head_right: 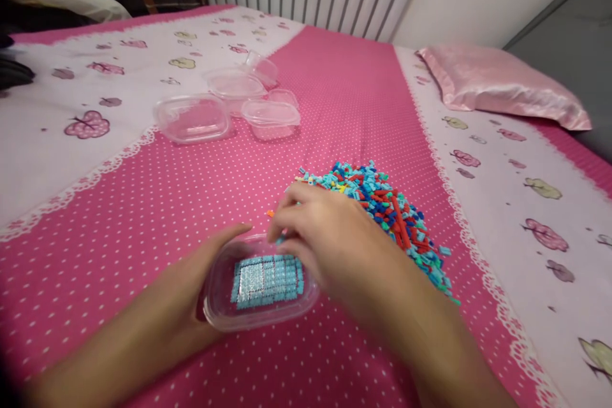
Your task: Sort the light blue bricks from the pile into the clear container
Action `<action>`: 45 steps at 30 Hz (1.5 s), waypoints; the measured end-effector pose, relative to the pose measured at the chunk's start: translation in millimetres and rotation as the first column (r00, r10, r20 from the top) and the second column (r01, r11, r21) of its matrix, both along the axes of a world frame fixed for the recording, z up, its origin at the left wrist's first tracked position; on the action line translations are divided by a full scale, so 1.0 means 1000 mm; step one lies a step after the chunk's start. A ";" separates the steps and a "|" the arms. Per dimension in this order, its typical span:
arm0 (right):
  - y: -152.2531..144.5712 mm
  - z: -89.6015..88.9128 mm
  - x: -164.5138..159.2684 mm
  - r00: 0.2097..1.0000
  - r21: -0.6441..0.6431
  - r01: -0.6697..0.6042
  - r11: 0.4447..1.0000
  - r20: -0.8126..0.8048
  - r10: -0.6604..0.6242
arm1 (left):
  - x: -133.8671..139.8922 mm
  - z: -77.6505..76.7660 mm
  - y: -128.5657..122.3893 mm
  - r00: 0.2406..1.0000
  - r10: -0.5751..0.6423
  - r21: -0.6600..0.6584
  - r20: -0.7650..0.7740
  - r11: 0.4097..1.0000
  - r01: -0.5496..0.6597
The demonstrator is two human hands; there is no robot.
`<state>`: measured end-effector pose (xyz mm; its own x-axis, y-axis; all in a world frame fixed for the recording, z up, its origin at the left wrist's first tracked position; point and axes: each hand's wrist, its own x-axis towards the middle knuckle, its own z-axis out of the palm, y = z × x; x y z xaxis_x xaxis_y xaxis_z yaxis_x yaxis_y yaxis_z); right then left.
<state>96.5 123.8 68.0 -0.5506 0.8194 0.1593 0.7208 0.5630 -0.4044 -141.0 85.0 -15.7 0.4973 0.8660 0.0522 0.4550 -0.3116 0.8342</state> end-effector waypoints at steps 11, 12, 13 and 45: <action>-0.023 -0.016 -0.017 0.931 0.131 0.199 0.971 0.284 -0.230 | 0.013 0.006 -0.001 0.996 0.075 0.047 0.040 0.996 -0.076; -0.025 -0.016 -0.019 0.915 0.185 0.218 0.958 0.303 -0.267 | 0.014 0.006 -0.002 0.995 0.081 0.042 0.053 0.996 -0.083; -0.027 -0.017 -0.021 0.909 0.232 0.214 0.949 0.310 -0.280 | 0.014 0.006 -0.002 0.995 0.086 0.039 0.059 0.995 -0.088; -0.024 -0.043 -0.039 0.890 0.496 0.032 0.868 0.382 -0.251 | 0.018 0.002 -0.005 0.967 0.101 0.010 0.234 0.994 -0.106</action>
